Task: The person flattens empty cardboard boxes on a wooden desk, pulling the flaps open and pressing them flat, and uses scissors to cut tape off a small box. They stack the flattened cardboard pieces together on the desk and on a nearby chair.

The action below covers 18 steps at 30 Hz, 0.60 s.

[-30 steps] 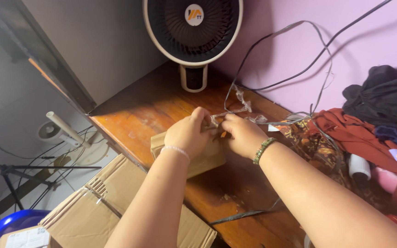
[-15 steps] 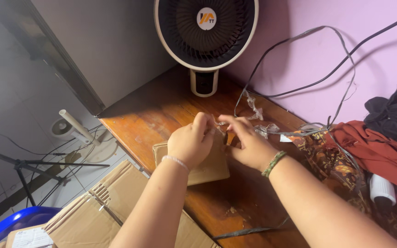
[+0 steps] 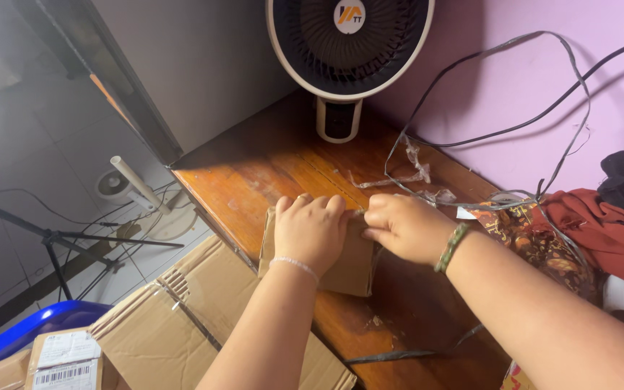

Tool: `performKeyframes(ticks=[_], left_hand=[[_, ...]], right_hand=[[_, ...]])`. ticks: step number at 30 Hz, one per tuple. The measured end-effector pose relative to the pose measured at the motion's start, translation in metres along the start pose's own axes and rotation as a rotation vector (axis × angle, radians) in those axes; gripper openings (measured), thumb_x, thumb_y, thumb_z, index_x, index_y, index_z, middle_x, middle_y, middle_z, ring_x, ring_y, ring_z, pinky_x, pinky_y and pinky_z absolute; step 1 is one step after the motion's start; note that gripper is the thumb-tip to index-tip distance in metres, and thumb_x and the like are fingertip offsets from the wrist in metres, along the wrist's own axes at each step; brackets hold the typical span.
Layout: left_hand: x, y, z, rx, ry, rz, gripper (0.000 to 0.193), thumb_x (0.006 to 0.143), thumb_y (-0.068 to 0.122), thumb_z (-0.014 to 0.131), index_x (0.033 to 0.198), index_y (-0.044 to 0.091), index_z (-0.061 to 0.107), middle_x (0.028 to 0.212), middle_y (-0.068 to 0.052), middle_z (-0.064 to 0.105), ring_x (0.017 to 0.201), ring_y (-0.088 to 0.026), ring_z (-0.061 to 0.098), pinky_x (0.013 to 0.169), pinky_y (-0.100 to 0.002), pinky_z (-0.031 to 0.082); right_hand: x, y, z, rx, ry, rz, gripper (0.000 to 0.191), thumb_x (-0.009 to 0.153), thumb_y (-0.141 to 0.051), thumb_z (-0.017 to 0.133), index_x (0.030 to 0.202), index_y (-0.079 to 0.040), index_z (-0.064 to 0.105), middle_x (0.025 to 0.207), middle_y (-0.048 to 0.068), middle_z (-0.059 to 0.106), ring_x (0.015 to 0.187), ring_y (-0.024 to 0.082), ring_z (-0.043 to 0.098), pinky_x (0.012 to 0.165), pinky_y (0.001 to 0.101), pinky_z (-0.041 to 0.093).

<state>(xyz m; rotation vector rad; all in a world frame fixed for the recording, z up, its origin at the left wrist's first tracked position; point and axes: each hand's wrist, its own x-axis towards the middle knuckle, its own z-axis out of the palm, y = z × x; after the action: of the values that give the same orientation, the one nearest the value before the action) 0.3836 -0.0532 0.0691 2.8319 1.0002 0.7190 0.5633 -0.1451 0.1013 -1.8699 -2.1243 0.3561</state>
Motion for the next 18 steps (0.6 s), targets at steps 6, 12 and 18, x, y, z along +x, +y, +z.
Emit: performKeyframes(ticks=[6,12,18], left_hand=[[0.018,0.002,0.011,0.038,-0.077,-0.06,0.031,0.099,0.04,0.053,0.089,0.017,0.069,0.088,-0.004,0.076,0.095,-0.028,0.068,0.092,-0.046,0.039],[0.008,-0.006,0.005,-0.043,0.066,-0.034,0.036,0.101,0.039,0.053,0.081,0.015,0.07,0.081,-0.005,0.075,0.094,-0.029,0.068,0.094,-0.045,0.041],[0.016,-0.033,-0.033,-0.123,0.098,-0.064,0.029,0.098,0.039,0.06,0.084,0.017,0.073,0.083,-0.004,0.075,0.092,-0.027,0.069,0.091,-0.045,0.042]], right_hand=[[-0.036,0.015,0.02,0.145,0.218,0.037,0.016,0.089,-0.021,0.071,0.083,-0.006,0.067,0.09,0.004,0.061,0.082,0.02,0.062,0.073,0.0355,0.052],[-0.024,0.024,0.055,0.99,0.45,0.21,0.015,0.102,-0.013,0.057,0.1,-0.003,0.068,0.106,0.0,0.072,0.1,0.01,0.064,0.095,0.0272,0.051],[-0.021,-0.025,0.045,0.96,0.706,0.142,0.014,0.104,-0.013,0.06,0.098,-0.003,0.067,0.095,0.003,0.07,0.092,0.012,0.064,0.088,0.028,0.052]])
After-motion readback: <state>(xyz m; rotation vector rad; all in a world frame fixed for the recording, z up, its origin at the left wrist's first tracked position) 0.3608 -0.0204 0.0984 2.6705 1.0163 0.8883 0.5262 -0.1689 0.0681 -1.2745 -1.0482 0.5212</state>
